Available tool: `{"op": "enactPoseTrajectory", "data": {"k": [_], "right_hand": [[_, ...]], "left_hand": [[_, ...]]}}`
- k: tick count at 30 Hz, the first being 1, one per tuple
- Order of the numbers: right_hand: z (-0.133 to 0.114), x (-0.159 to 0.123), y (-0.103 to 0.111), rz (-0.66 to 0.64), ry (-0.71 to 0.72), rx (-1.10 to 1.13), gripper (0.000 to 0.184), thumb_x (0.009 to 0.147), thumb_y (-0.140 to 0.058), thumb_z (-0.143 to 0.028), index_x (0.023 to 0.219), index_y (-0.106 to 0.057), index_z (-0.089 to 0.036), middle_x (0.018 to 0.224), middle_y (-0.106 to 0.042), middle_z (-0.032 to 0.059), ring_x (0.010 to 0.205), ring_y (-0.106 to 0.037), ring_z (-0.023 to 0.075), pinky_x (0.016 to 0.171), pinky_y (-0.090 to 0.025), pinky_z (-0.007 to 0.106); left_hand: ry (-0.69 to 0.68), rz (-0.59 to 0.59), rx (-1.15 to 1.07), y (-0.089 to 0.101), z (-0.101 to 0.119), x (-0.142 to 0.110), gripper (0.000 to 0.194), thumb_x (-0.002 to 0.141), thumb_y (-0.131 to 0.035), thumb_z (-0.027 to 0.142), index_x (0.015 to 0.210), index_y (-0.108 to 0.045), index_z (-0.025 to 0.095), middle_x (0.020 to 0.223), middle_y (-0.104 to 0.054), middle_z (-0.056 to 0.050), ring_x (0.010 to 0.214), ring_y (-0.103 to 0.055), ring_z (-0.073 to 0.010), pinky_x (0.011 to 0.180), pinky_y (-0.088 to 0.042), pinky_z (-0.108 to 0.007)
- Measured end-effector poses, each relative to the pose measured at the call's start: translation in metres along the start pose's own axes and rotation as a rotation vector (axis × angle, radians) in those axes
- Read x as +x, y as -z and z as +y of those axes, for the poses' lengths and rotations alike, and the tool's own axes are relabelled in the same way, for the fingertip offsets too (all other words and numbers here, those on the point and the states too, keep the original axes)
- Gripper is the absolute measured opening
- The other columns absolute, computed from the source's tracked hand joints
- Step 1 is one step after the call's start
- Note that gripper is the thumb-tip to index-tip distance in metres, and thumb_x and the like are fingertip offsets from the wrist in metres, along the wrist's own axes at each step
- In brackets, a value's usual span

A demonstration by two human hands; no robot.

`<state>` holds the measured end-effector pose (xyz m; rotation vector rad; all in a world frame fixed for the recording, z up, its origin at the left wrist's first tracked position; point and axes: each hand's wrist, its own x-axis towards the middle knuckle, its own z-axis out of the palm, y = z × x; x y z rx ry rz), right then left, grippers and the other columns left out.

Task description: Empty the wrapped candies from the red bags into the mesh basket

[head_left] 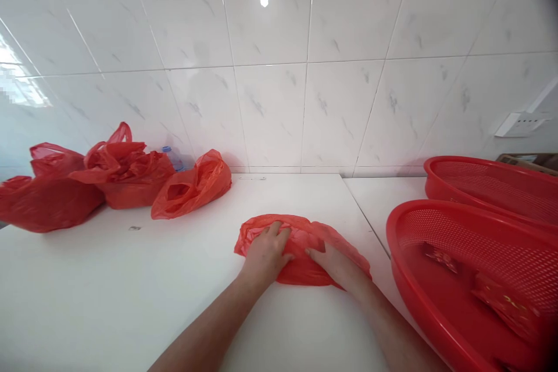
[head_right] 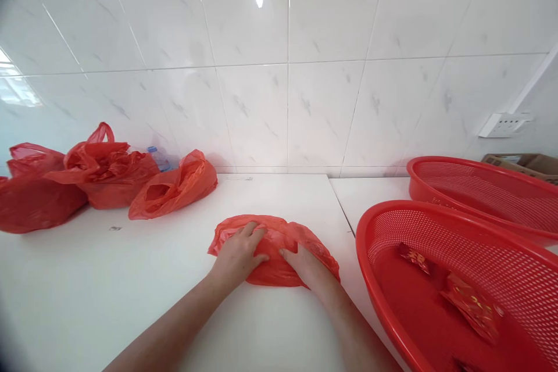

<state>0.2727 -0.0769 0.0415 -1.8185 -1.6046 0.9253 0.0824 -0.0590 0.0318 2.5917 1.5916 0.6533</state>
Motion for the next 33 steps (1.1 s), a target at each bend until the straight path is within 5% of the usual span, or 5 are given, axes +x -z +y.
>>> {"op": "enactPoseTrajectory", "data": {"k": [3,7,16,26,33], "right_hand": [[0.007,0.002,0.012,-0.122,-0.035,0.092,0.038,0.079,-0.048,-0.058,0.087,-0.065,-0.025,0.081,-0.067,0.0011,0.073,-0.061,0.0176,0.062,-0.045,0.028],[0.018,0.012,0.021,-0.166,-0.034,0.32,0.041,0.078,-0.051,-0.058,0.07,-0.063,-0.019,0.069,-0.063,0.0006,0.063,-0.057,0.0137,0.064,-0.044,0.027],[0.037,0.029,0.011,-0.449,-0.088,1.111,0.033,0.084,-0.056,-0.044,0.09,-0.067,-0.014,0.063,-0.057,-0.0013,0.049,-0.05,0.0065,0.044,-0.041,0.017],[0.036,0.038,0.01,-0.267,-0.075,1.463,0.033,0.087,-0.051,-0.04,0.114,-0.055,-0.021,0.12,-0.06,0.0085,0.112,-0.057,0.0173,0.087,-0.053,0.032],[0.036,0.039,0.007,-0.163,0.047,1.325,0.031,0.084,-0.054,-0.039,0.111,-0.057,-0.025,0.124,-0.057,0.0053,0.11,-0.057,0.0173,0.087,-0.05,0.031]], "left_hand": [[0.144,-0.181,-0.221,0.007,-0.016,-0.003,0.076,0.058,-0.075,0.032,0.128,-0.047,0.028,0.108,-0.062,-0.006,0.09,-0.06,-0.025,0.062,-0.048,-0.029],[0.058,-0.376,-0.521,0.013,-0.029,-0.01,0.064,0.058,-0.072,0.025,0.12,-0.057,0.031,0.09,-0.068,-0.001,0.072,-0.064,-0.023,0.048,-0.044,-0.027],[-0.031,-0.37,-0.69,0.019,-0.032,-0.01,0.069,0.057,-0.073,0.02,0.123,-0.056,0.033,0.098,-0.07,-0.001,0.079,-0.066,-0.0253,0.053,-0.049,-0.028],[0.311,-0.045,-0.736,0.011,-0.042,-0.001,0.026,0.072,-0.064,0.038,0.096,-0.068,0.028,0.103,-0.067,-0.004,0.093,-0.061,-0.0242,0.071,-0.047,-0.03],[0.343,0.109,-0.735,0.004,-0.036,0.001,0.011,0.074,-0.058,0.026,0.083,-0.064,0.026,0.087,-0.066,-0.001,0.08,-0.059,-0.02,0.071,-0.044,-0.03]]}}
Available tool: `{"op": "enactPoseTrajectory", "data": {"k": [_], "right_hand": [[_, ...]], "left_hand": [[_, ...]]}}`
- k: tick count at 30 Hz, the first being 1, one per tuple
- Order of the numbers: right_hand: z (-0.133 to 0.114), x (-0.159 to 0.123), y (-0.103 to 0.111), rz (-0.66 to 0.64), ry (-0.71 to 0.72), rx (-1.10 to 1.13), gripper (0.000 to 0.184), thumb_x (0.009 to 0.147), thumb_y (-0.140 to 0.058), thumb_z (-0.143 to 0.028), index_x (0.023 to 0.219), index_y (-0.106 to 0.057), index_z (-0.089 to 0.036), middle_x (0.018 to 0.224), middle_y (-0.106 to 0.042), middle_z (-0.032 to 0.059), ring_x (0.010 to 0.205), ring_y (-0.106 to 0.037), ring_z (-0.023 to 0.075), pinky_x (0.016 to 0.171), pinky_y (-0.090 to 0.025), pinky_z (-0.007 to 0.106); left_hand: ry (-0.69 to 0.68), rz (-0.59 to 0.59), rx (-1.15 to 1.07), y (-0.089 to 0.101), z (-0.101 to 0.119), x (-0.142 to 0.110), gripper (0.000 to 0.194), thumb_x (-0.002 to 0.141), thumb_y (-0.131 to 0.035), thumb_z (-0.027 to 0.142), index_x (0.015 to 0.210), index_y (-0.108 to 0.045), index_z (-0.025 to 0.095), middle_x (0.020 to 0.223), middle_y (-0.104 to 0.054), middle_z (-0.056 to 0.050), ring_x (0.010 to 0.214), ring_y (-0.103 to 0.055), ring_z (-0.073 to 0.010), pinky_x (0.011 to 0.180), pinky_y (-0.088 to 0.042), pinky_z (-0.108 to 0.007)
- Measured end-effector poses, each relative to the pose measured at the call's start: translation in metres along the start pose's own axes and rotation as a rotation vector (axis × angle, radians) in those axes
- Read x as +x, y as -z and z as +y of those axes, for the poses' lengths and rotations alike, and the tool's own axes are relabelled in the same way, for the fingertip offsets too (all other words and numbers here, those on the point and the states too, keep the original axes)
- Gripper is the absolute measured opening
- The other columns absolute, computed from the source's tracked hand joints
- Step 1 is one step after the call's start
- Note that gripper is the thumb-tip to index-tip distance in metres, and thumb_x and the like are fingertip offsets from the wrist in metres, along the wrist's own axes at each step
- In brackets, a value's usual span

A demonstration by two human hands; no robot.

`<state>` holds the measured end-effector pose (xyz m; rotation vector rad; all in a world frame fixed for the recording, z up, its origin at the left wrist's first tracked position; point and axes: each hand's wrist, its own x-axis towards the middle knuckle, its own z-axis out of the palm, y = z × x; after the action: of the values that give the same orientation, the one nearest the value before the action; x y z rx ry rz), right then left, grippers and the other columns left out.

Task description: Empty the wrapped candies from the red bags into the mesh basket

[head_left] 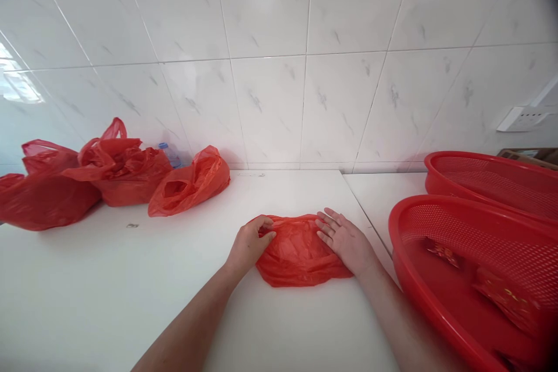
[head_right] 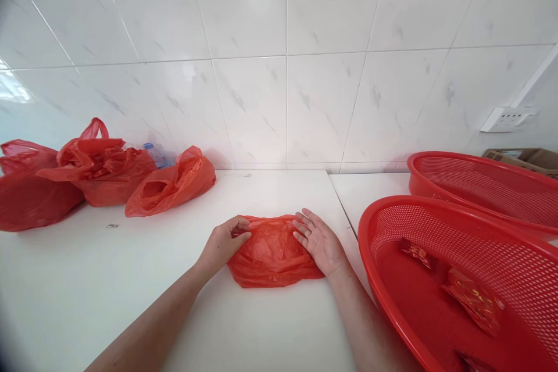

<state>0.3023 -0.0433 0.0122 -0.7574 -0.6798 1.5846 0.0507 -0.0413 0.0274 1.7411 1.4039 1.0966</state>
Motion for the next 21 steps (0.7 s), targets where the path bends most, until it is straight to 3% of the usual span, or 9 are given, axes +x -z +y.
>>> {"op": "enactPoseTrajectory", "data": {"k": [2,5,9,12,15,21], "right_hand": [[0.001,-0.003,-0.004,0.035,0.074,-0.218,0.028,0.081,-0.057,-0.041,0.104,-0.06,-0.024,0.107,-0.063,0.0044,0.092,-0.062,0.0167,0.073,-0.052,0.029],[0.007,-0.011,-0.014,0.098,0.212,-0.747,0.023,0.078,-0.059,-0.043,0.089,-0.063,-0.023,0.081,-0.063,0.001,0.069,-0.059,0.0156,0.06,-0.047,0.029],[0.017,-0.022,-0.028,0.029,0.289,-1.258,0.022,0.073,-0.062,-0.037,0.092,-0.066,-0.026,0.085,-0.065,0.0014,0.074,-0.059,0.019,0.067,-0.047,0.034],[0.019,-0.025,-0.035,-0.034,0.287,-1.358,0.022,0.075,-0.058,-0.033,0.094,-0.067,-0.026,0.093,-0.066,0.0026,0.079,-0.06,0.0203,0.069,-0.048,0.036],[0.014,-0.028,-0.039,0.014,0.416,-1.322,0.023,0.082,-0.051,-0.031,0.098,-0.066,-0.025,0.1,-0.067,0.0027,0.087,-0.061,0.0202,0.077,-0.049,0.037],[0.004,-0.037,-0.047,0.095,0.589,-1.316,0.022,0.088,-0.042,-0.027,0.078,-0.061,-0.024,0.076,-0.064,-0.0001,0.068,-0.057,0.0163,0.062,-0.045,0.029]], "left_hand": [[-0.044,0.029,0.007,-0.002,0.0,0.0,0.01,0.073,-0.058,0.024,0.081,-0.064,0.025,0.086,-0.065,-0.001,0.08,-0.058,-0.0202,0.072,-0.044,-0.031],[-0.109,0.052,0.028,-0.003,0.001,-0.001,0.011,0.072,-0.06,0.025,0.082,-0.065,0.026,0.089,-0.065,-0.002,0.08,-0.057,-0.0207,0.07,-0.044,-0.031],[-0.172,0.047,0.119,-0.003,0.003,-0.003,0.015,0.074,-0.058,0.025,0.088,-0.065,0.027,0.098,-0.064,-0.002,0.083,-0.058,-0.021,0.072,-0.044,-0.032],[-0.205,0.07,0.196,-0.002,0.005,-0.004,0.019,0.078,-0.055,0.026,0.095,-0.065,0.027,0.105,-0.063,-0.003,0.087,-0.059,-0.0217,0.076,-0.045,-0.033],[-0.284,0.114,0.264,-0.002,0.008,-0.005,0.021,0.083,-0.049,0.027,0.098,-0.064,0.027,0.105,-0.064,-0.004,0.092,-0.058,-0.0222,0.078,-0.045,-0.034],[-0.437,0.225,0.336,-0.001,0.011,-0.008,0.025,0.087,-0.044,0.026,0.105,-0.061,0.025,0.101,-0.064,-0.007,0.093,-0.059,-0.0209,0.082,-0.047,-0.034]]}}
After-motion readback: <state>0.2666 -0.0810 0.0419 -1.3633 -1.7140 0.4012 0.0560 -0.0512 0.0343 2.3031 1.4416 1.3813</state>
